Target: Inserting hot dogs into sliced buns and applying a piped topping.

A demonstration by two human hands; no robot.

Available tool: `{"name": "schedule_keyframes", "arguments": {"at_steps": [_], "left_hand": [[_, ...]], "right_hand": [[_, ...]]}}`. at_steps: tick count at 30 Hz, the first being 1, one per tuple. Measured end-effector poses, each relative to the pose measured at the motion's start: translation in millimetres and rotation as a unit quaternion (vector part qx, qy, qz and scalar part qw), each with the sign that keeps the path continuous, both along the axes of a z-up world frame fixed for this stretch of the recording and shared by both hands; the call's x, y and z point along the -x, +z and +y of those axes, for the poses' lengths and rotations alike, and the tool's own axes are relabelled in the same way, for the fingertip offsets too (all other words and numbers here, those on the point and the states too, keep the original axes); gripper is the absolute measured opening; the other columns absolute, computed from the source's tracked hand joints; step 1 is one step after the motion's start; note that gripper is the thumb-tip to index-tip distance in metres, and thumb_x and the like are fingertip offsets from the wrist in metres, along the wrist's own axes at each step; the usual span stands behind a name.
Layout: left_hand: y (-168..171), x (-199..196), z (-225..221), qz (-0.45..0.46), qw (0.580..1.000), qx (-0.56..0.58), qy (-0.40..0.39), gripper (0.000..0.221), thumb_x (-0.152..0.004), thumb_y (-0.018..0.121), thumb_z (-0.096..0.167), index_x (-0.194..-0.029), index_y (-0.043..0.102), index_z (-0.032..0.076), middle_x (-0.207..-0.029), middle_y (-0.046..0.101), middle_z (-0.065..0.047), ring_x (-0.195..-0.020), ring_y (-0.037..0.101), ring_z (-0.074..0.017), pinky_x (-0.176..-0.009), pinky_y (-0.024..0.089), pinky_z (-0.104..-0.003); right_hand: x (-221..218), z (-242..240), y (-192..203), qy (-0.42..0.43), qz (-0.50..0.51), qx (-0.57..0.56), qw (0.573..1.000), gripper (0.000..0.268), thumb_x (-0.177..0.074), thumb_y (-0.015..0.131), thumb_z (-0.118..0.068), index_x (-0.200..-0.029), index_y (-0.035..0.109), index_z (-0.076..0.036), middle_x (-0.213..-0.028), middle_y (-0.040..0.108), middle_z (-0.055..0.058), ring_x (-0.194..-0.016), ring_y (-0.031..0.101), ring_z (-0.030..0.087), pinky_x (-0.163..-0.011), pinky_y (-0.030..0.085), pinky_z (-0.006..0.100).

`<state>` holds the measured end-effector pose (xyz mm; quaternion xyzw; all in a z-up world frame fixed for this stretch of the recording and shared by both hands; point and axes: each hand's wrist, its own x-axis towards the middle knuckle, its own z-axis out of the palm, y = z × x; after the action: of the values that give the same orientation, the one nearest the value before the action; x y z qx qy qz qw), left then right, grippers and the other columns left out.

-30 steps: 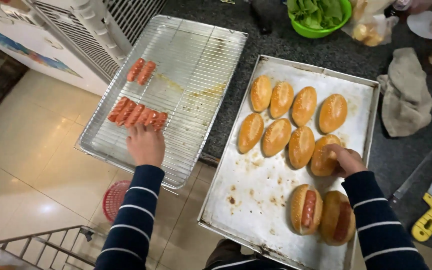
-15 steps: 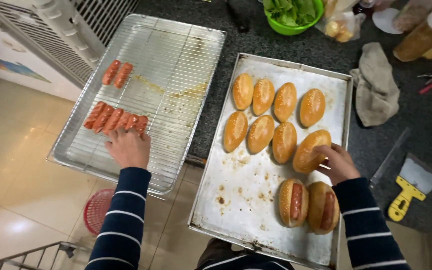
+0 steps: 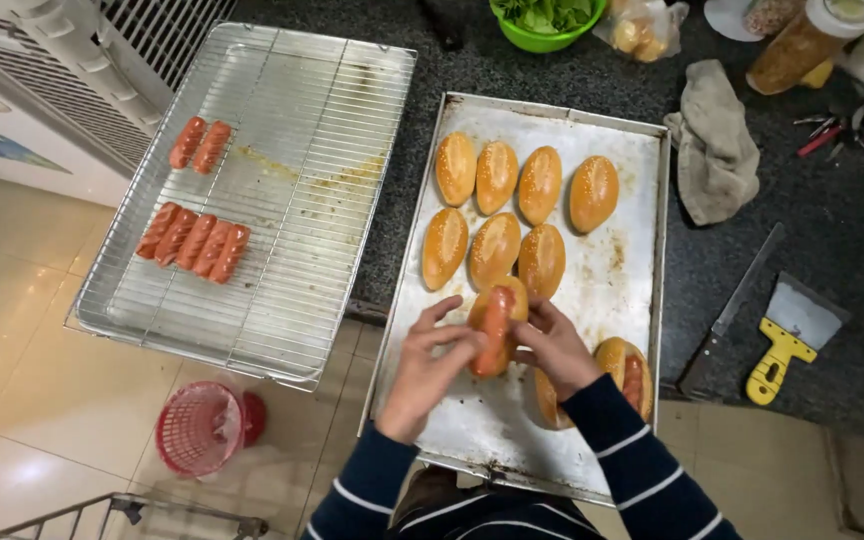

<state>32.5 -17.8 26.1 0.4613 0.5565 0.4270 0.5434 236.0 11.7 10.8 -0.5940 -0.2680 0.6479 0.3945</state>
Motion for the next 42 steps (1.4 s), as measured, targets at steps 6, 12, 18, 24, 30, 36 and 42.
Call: {"name": "schedule_keyframes", "arguments": {"at_steps": [6,12,18,24,30,36,42], "left_hand": [[11,-14,-10,-0.015,0.998,0.053,-0.015,0.023,-0.090,0.087,0.030,-0.102,0.094,0.012,-0.185,0.038,-0.024,-0.171,0.019,-0.0567,-0.140,0.018,-0.065],[36,-25,-18,0.105,0.994,0.001,-0.010,0.029,-0.090,0.088,0.037,-0.103,0.096,0.012,-0.188,0.030,-0.023,-0.167,0.011,-0.0643,-0.133,0.017,-0.080],[78,-34,-20,0.227,0.974,-0.004,-0.016,0.042,-0.086,0.086,0.042,-0.107,0.096,0.008,-0.188,0.030,-0.023,-0.171,0.008,-0.0621,-0.126,0.013,-0.089],[52,-45,-31,0.405,0.895,-0.187,0.003,0.029,-0.092,0.077,0.036,-0.107,0.092,0.017,-0.187,0.023,-0.018,-0.173,0.006,-0.0540,-0.127,0.015,-0.087],[51,-50,-29,0.488,0.843,-0.226,0.014,0.024,-0.094,0.079,0.032,-0.111,0.089,0.017,-0.184,0.030,-0.022,-0.171,0.017,-0.0536,-0.125,0.028,-0.086],[53,-40,-27,0.454,0.861,-0.226,-0.033,0.032,-0.104,0.072,0.039,-0.121,0.088,0.017,-0.179,0.039,-0.027,-0.172,0.019,-0.0481,-0.131,0.018,-0.082],[20,-11,-19,0.252,0.963,-0.089,0.042,0.040,-0.108,0.074,0.035,-0.139,0.083,0.011,-0.135,0.074,-0.019,-0.136,0.072,-0.0448,-0.110,0.059,-0.058]], "right_hand": [[6,-18,26,0.009,-0.005,-0.018,1.000,0.045,-0.093,0.082,-0.015,-0.135,0.073,-0.001,-0.117,0.076,0.014,-0.088,0.076,0.028,-0.079,0.069,0.043],[-16,-24,-22,0.012,-0.029,-0.043,0.999,0.048,-0.091,0.077,-0.013,-0.138,0.073,0.000,-0.118,0.079,0.020,-0.092,0.073,0.031,-0.080,0.067,0.047],[-24,-29,-35,-0.013,-0.024,-0.061,0.998,0.049,-0.093,0.078,-0.013,-0.140,0.073,-0.001,-0.121,0.080,0.021,-0.095,0.073,0.031,-0.080,0.066,0.045],[-22,-41,-44,-0.037,0.033,-0.115,0.992,0.046,-0.098,0.079,-0.018,-0.141,0.068,-0.006,-0.118,0.076,0.011,-0.096,0.071,0.021,-0.072,0.059,0.033],[-18,-43,-66,-0.086,0.133,-0.123,0.980,0.050,-0.097,0.080,-0.013,-0.144,0.063,-0.005,-0.120,0.075,0.012,-0.102,0.073,0.024,-0.082,0.061,0.038],[-18,-41,-68,-0.091,0.154,-0.109,0.978,0.047,-0.099,0.082,-0.014,-0.142,0.065,-0.008,-0.115,0.078,0.009,-0.093,0.073,0.018,-0.074,0.057,0.029],[-19,-29,-27,-0.066,0.078,-0.074,0.992,0.074,-0.099,0.083,-0.024,-0.159,0.045,-0.004,-0.127,0.076,0.013,-0.089,0.069,0.017,-0.072,0.058,0.030]]}}
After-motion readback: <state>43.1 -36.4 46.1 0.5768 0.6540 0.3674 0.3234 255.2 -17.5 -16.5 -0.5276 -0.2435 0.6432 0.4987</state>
